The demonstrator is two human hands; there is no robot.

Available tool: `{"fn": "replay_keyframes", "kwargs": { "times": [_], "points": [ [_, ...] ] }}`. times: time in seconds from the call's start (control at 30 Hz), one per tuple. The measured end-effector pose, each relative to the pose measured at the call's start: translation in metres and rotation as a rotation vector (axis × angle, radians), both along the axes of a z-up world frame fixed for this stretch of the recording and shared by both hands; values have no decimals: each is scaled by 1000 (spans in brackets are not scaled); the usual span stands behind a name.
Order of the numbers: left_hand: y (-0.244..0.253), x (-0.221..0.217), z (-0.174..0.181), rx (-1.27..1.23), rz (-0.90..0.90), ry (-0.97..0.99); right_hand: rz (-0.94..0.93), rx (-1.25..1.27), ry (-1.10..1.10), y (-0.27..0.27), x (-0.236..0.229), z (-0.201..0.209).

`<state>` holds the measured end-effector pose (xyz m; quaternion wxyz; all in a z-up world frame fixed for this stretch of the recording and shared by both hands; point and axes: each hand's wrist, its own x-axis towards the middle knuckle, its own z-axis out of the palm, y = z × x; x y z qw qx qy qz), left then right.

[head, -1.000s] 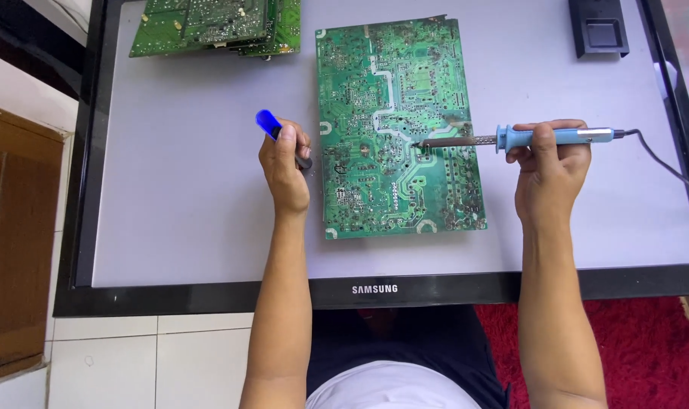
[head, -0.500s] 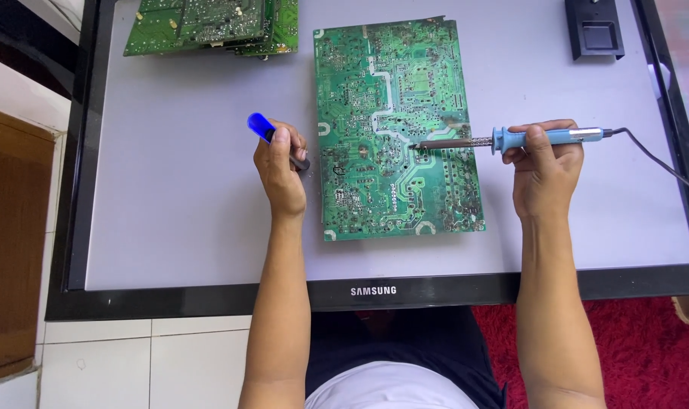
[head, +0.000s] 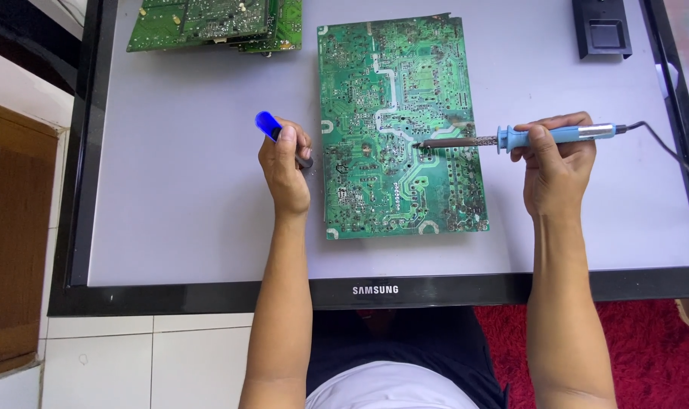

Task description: Using a soldering iron and a desoldering pump to remove solder from a printed circuit board.

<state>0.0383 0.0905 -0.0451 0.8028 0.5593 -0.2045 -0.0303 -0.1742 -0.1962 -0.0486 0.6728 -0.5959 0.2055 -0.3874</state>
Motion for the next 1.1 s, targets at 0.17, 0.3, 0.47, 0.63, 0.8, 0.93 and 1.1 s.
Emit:
{"fn": "replay_keyframes", "kwargs": {
  "times": [0.17,0.3,0.47,0.63,0.8,0.93,1.1],
  "points": [
    [-1,-3,1,25,10,-23,-69,54,15,3,0,-10],
    [-1,-4,2,23,19,-32,-190,149,21,13,4,-12],
    [-1,-7,-1,23,11,-45,-229,226,-26,18,-1,-5],
    [-1,-5,-1,14,16,-40,-209,234,-36,19,-5,-14],
    [1,-5,1,0,11,-25,-200,209,-24,18,-4,-11],
    [2,-5,0,5,18,-21,-194,189,-15,20,-2,-10],
    [1,-3,-1,-6,14,-13,-211,194,-41,20,1,-9]
  ]
}}
